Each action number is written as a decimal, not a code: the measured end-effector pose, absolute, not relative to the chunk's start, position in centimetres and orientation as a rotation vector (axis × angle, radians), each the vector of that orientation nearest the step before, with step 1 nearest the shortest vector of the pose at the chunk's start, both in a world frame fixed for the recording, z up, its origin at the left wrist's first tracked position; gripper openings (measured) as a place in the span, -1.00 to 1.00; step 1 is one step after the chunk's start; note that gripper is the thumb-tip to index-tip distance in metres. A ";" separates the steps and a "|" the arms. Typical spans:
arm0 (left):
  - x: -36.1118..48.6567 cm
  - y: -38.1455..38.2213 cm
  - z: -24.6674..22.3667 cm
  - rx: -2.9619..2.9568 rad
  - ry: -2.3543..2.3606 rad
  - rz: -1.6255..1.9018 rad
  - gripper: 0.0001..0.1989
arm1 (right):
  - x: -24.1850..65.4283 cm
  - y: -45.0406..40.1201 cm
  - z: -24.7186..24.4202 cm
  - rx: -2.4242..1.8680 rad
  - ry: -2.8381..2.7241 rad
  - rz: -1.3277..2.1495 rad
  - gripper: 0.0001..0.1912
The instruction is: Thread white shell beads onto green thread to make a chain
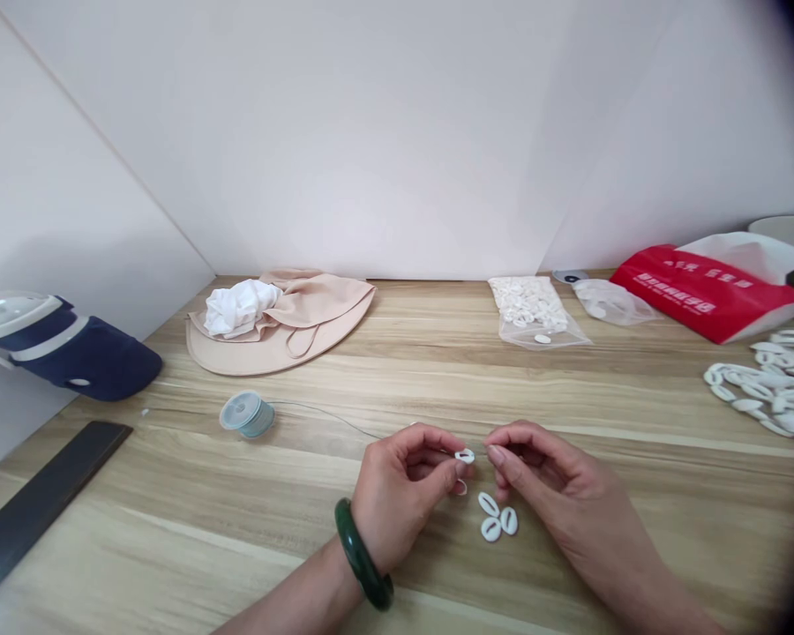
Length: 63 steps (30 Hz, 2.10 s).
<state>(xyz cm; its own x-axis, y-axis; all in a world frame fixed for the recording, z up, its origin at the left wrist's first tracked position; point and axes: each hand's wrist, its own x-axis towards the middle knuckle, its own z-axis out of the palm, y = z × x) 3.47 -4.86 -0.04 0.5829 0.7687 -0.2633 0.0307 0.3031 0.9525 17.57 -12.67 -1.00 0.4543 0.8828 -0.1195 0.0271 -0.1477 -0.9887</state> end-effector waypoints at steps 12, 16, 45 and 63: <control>3.5 -4.9 -0.6 1.184 0.788 0.638 -0.72 | 17.9 -13.0 -1.5 -1.502 -1.158 0.775 -0.94; 3.5 -5.0 -0.7 1.221 0.778 0.646 -0.71 | 17.8 -12.9 -1.9 -1.458 -1.139 0.854 -0.93; 3.6 -5.0 -0.3 1.152 0.787 0.599 -0.70 | 17.3 -12.8 -1.7 -1.497 -1.328 0.557 -0.91; 3.5 -4.9 -0.1 1.100 0.794 0.567 -0.77 | 17.3 -12.8 -2.0 -1.499 -1.209 0.620 -0.95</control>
<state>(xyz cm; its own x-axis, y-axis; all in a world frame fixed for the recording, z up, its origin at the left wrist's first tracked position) 3.51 -4.88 -0.12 0.6037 0.7473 -0.2776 -0.0201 0.3624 0.9318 17.25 -12.85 -2.01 0.3516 0.9120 0.2111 0.3604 0.0762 -0.9297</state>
